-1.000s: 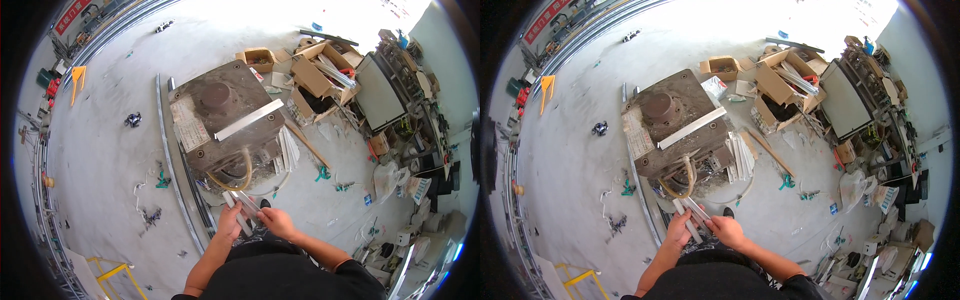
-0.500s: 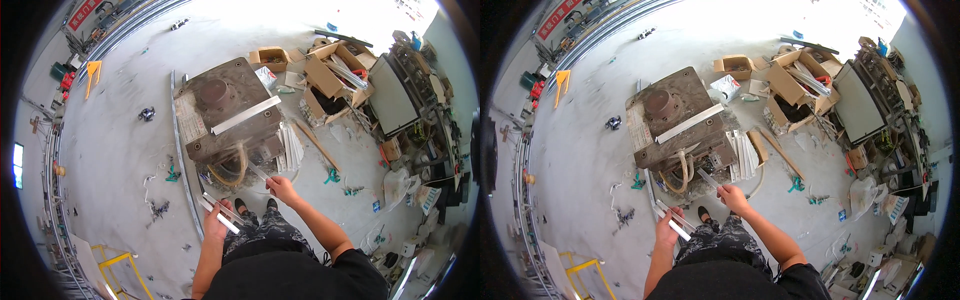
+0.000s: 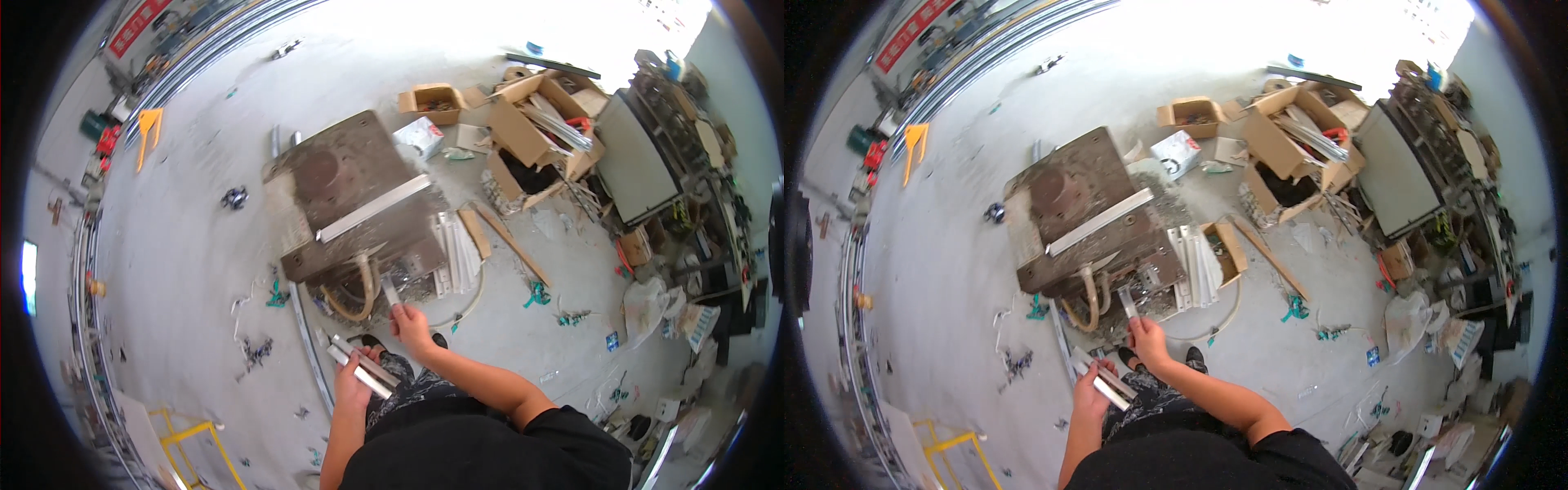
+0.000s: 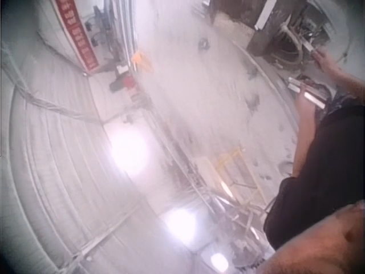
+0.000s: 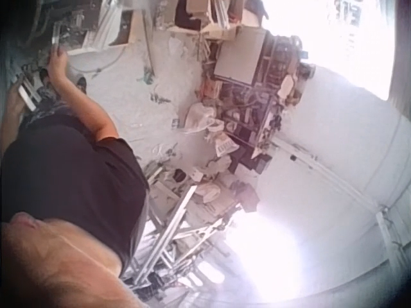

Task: The person picks up several metal strips from a box and then clears a work area by moving a long metal piece aside. They then move around a large metal fabrication machine while holding the strips and eventually pick up a handheld control device.

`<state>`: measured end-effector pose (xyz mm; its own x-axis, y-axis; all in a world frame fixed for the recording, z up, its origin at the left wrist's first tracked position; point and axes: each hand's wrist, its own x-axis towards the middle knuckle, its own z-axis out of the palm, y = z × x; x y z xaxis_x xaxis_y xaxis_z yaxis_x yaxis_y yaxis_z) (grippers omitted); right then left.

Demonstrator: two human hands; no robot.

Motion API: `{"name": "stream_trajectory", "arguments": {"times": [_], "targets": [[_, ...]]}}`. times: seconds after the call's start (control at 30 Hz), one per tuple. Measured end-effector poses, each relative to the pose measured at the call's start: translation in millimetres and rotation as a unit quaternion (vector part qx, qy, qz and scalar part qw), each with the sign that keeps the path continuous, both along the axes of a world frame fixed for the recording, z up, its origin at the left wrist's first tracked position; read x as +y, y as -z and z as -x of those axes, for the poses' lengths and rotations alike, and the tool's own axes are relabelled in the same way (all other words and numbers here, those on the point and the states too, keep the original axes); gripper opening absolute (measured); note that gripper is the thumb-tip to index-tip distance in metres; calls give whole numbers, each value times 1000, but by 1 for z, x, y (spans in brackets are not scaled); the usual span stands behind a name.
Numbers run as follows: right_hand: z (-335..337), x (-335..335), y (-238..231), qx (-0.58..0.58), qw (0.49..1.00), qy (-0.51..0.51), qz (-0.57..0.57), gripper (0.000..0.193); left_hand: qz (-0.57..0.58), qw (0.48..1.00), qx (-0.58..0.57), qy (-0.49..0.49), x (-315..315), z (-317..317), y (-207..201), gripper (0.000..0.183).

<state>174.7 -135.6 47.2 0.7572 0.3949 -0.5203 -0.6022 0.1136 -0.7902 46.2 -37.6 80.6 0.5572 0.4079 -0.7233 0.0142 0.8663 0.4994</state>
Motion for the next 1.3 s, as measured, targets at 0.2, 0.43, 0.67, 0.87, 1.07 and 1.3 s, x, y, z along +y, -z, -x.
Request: {"name": "stream_trajectory", "arguments": {"times": [0.2, 0.43, 0.67, 0.87, 1.07, 1.3], "targets": [[-11, -6, -11, 50, 998, -22, -43, 30, 18, 1000, 5, 4, 22, -4, 10, 11], [-10, -7, -16, 45, 999, -27, 12, 30, 53, 998, -5, 27, 64, -37, 10, 10], [-4, -7, -16, 36, 998, -17, 38, 30, 73, 996, -38, 26, 125, -40, 19, 10], [-10, -11, -21, -10, 994, -60, 93, 27, 57, 997, 9, 60, 133, -43, 17, 16], [-22, -6, -17, -146, 984, -14, 97, 22, 92, 994, -7, 59, 98, -32, 18, 14], [-41, -14, -25, -369, 876, -95, 296, 20, 70, 992, 21, 99, 19, -3, 16, 15]]}}
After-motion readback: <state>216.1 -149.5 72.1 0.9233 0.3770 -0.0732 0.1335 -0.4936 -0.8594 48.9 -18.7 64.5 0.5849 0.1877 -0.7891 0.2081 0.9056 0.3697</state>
